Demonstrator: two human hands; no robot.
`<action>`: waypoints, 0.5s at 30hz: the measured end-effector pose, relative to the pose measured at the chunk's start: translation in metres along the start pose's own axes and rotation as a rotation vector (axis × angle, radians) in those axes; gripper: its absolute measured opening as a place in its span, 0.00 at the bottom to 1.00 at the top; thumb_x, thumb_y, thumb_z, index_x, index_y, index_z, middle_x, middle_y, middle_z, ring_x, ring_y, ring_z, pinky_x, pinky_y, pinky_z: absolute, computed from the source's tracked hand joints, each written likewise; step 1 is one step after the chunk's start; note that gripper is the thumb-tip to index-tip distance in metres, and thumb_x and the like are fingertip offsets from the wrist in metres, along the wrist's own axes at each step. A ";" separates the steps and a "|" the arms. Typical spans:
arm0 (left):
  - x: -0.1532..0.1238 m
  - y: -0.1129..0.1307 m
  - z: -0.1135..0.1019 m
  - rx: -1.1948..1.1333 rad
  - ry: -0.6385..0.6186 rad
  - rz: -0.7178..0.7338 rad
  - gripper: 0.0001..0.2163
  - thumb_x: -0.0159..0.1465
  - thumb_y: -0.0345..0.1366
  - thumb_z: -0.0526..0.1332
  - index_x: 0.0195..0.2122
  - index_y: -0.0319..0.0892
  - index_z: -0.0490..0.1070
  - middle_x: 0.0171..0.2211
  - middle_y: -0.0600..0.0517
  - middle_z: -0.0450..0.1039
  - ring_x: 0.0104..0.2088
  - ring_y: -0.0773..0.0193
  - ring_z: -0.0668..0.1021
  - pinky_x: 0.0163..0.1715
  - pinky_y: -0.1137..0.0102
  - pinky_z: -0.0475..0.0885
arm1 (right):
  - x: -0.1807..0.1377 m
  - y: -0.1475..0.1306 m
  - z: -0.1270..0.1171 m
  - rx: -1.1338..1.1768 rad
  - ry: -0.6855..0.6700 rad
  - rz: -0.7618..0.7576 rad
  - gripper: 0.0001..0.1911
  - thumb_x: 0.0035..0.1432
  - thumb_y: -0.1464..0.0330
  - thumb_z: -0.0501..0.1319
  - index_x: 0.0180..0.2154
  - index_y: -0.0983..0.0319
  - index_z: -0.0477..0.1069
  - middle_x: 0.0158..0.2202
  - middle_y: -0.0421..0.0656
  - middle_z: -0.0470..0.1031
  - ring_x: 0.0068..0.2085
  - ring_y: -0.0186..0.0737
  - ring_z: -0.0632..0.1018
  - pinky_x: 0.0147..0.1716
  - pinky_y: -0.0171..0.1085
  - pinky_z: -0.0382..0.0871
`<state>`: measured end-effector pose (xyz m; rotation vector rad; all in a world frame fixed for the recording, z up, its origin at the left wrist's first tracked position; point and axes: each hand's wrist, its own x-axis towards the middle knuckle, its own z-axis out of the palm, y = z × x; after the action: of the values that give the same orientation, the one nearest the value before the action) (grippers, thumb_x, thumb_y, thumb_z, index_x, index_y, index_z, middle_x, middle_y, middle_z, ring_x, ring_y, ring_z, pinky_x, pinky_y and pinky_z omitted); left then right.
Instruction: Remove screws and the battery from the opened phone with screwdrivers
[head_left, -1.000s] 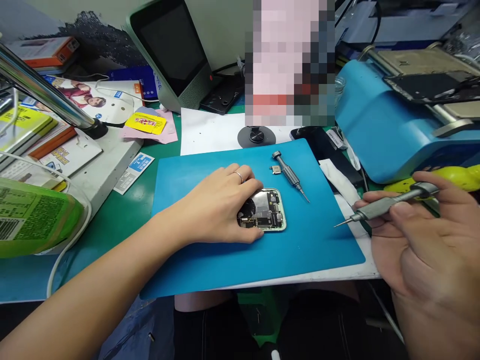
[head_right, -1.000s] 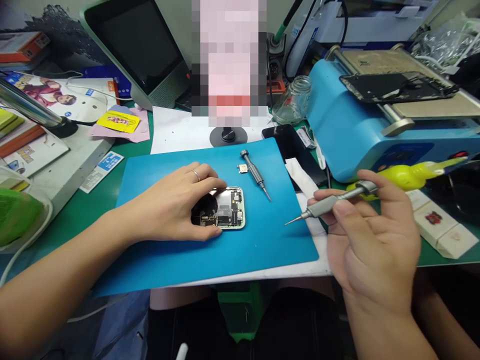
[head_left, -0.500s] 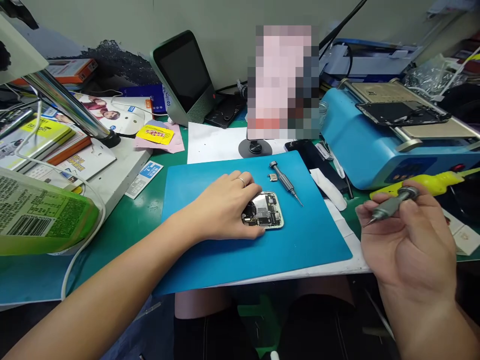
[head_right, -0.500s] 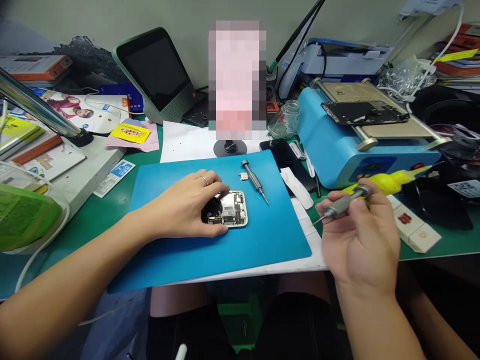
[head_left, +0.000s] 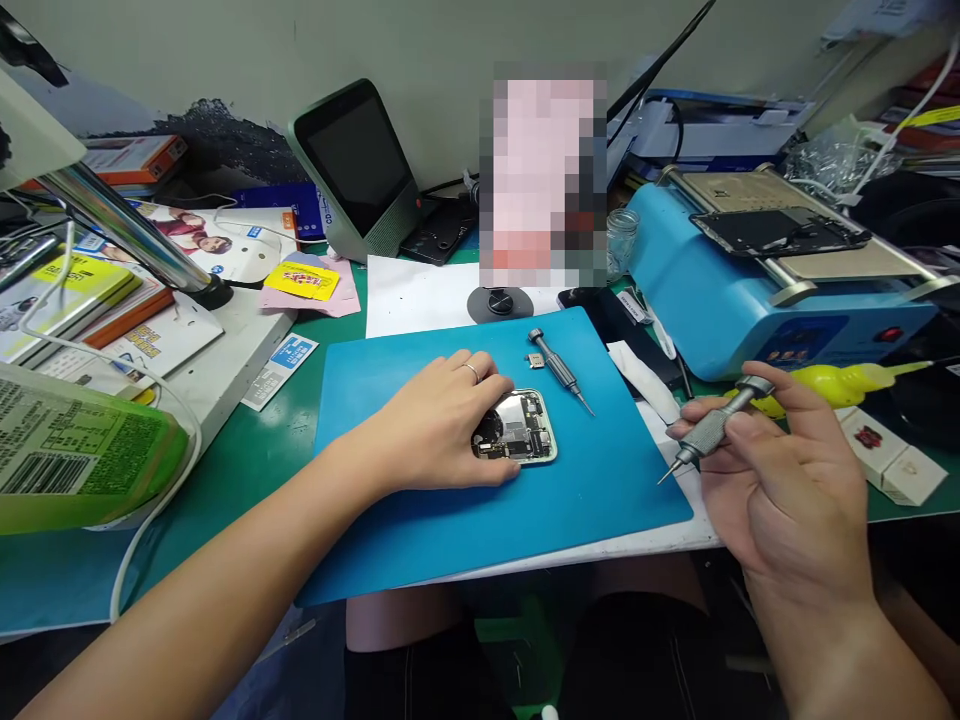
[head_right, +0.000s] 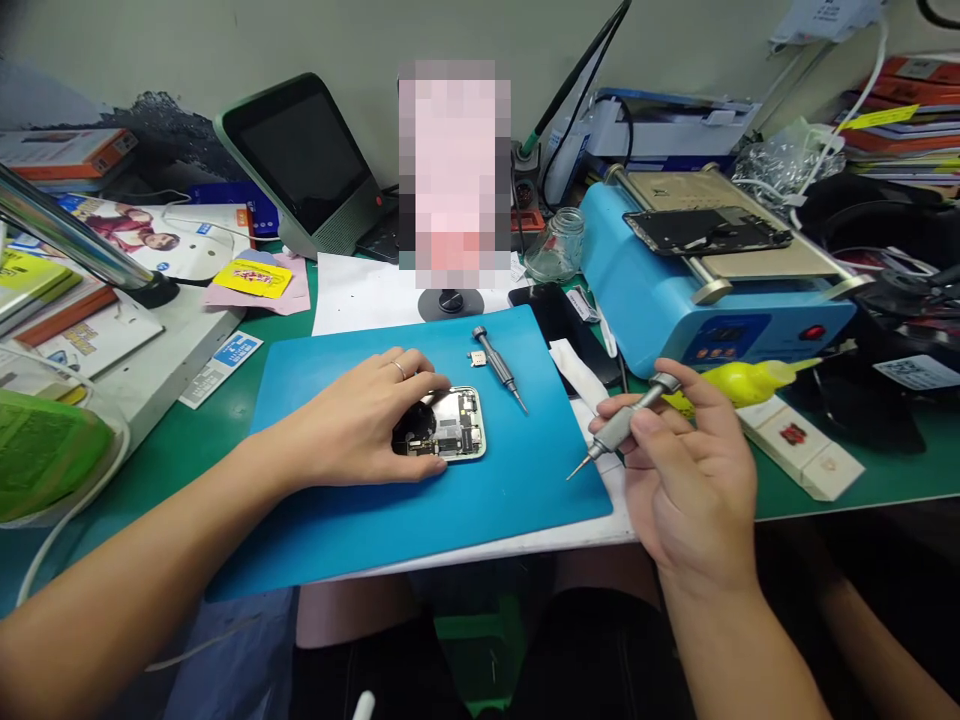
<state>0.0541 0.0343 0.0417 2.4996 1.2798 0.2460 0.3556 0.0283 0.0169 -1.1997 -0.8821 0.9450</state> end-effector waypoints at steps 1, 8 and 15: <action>0.000 0.000 0.000 -0.003 -0.001 0.001 0.26 0.65 0.54 0.68 0.55 0.39 0.76 0.52 0.42 0.74 0.49 0.47 0.76 0.51 0.52 0.74 | -0.001 -0.001 0.000 0.005 -0.002 0.004 0.33 0.39 0.63 0.81 0.50 0.53 0.79 0.29 0.39 0.81 0.32 0.42 0.83 0.33 0.41 0.83; -0.001 -0.004 -0.013 0.053 0.013 -0.105 0.26 0.64 0.54 0.67 0.53 0.38 0.77 0.50 0.41 0.76 0.47 0.46 0.78 0.47 0.53 0.75 | -0.005 -0.005 -0.004 0.020 -0.059 0.017 0.31 0.45 0.62 0.80 0.53 0.52 0.77 0.32 0.37 0.81 0.33 0.38 0.83 0.36 0.38 0.84; 0.000 -0.006 -0.015 0.029 -0.022 -0.087 0.26 0.63 0.53 0.68 0.54 0.39 0.77 0.51 0.41 0.76 0.49 0.46 0.79 0.49 0.54 0.75 | -0.005 -0.004 -0.007 0.012 -0.110 0.010 0.31 0.46 0.60 0.81 0.53 0.51 0.77 0.31 0.38 0.83 0.35 0.39 0.85 0.36 0.38 0.85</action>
<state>0.0452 0.0403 0.0534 2.4565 1.3887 0.1802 0.3612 0.0209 0.0199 -1.1507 -0.9572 1.0310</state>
